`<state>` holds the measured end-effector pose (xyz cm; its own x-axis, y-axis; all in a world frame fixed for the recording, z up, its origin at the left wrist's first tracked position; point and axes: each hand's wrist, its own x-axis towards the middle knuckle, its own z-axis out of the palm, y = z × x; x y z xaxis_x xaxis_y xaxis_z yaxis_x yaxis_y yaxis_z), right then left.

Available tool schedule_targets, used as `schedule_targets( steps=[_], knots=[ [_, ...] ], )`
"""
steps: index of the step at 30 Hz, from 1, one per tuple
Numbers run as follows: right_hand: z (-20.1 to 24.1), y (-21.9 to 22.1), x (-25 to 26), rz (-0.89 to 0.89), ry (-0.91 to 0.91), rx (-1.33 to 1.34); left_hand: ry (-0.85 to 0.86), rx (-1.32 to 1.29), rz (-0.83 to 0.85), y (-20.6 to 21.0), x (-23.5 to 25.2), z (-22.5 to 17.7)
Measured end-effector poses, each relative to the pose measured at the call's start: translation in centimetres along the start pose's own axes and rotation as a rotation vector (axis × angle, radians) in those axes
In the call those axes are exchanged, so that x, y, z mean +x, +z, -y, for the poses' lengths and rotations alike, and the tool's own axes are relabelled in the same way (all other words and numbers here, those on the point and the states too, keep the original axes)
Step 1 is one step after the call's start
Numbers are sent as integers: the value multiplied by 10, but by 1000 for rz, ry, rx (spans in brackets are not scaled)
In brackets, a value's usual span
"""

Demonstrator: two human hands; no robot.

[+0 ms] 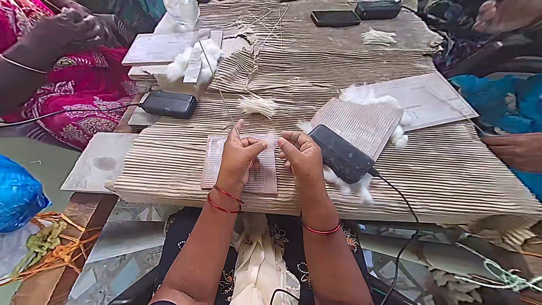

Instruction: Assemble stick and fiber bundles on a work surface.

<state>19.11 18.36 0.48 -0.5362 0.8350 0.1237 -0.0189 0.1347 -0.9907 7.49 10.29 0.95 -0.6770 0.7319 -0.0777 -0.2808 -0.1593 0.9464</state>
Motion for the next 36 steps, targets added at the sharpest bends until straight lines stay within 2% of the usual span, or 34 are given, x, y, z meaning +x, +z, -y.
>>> schedule_targets(
  steps=[2, 8, 12, 17, 23, 28, 32, 36],
  knots=[
    [0, 1, -1, 17, -17, -21, 0, 11, 15, -1, -1, 0],
    [-6, -2, 0, -84, 6, 67, 6, 22, 18, -1, 0, 2],
    [-2, 0, -1, 13, 11, 1, 11, 22, 17, -1, 0, 1],
    [-6, 0, -2, -45, 27, 13, 3, 32, 19, -1, -1, 1],
    [-4, 1, -1, -13, 46, -68, 12, 23, 24, -1, 1, 2],
    [-6, 2, 3, -71, 54, 34, -6, 31, 11, 0, 1, 1],
    [-2, 3, 5, -23, 76, -4, -10, 12, 2, 1, 3, -1],
    [-5, 3, 7, -82, 96, -26, -26, -14, -4, 6, 4, 2]
  ],
)
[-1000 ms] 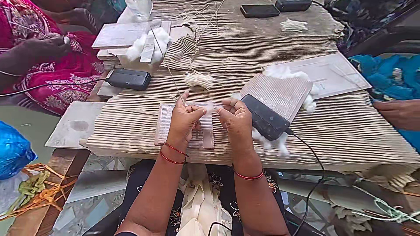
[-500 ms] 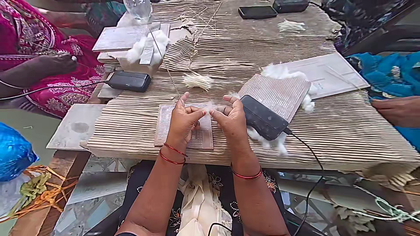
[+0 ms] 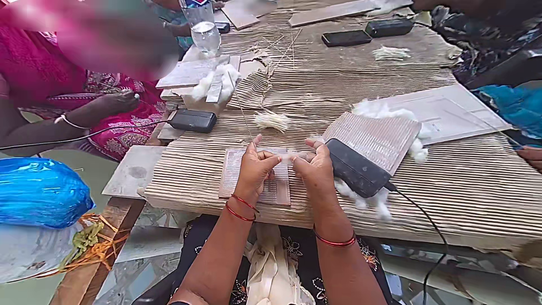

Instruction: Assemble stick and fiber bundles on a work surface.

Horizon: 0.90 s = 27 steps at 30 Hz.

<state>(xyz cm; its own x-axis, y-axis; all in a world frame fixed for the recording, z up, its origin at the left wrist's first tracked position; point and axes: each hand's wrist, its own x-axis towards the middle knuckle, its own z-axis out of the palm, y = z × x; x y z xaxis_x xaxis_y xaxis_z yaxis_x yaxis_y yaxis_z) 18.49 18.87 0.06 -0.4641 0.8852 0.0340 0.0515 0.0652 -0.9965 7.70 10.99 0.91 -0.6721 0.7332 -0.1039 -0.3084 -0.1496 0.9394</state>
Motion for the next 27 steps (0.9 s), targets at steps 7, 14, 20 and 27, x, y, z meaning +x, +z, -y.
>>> schedule_targets(
  steps=[7, 14, 20, 27],
  knots=[
    [2, 6, 2, 38, -99, -77, 20, 50, -1, -1, 1, -11],
    [1, 4, 4, 67, -68, -111, 85, 95, -6, 4, 0, -6],
    [3, 3, 1, 42, -59, -121, 96, 98, 13, 6, 1, -6],
    [0, 2, 1, 64, 4, -32, 76, 50, 3, -2, -1, 2]
  ],
)
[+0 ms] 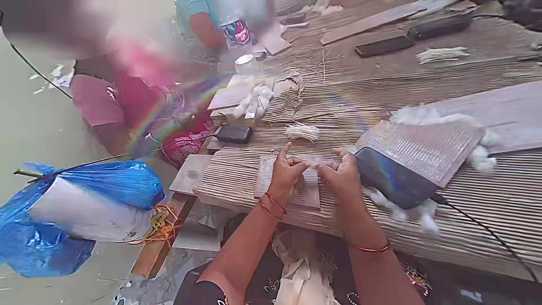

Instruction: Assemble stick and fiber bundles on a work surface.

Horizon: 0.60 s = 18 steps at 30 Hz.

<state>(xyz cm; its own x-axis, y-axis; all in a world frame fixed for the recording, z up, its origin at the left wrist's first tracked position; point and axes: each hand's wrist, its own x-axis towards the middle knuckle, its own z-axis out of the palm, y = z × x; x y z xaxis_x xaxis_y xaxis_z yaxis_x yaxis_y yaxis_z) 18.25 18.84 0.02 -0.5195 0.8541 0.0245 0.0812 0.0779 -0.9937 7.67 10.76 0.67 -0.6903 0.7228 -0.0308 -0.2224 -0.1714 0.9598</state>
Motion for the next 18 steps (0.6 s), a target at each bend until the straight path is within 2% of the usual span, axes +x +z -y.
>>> schedule_targets(
  steps=[5, 7, 13, 18],
  knots=[
    [-3, 1, 1, 30, -4, 66, 36, -59, -7, -3, 0, 4],
    [-3, 0, 0, 22, -45, 57, 38, -66, -14, -1, 0, 3],
    [-5, 0, -1, -23, -14, 34, 28, -89, -28, 0, 0, 3],
    [-6, 2, 1, -19, -59, 66, 41, -95, 42, -1, -2, 2]
  ],
)
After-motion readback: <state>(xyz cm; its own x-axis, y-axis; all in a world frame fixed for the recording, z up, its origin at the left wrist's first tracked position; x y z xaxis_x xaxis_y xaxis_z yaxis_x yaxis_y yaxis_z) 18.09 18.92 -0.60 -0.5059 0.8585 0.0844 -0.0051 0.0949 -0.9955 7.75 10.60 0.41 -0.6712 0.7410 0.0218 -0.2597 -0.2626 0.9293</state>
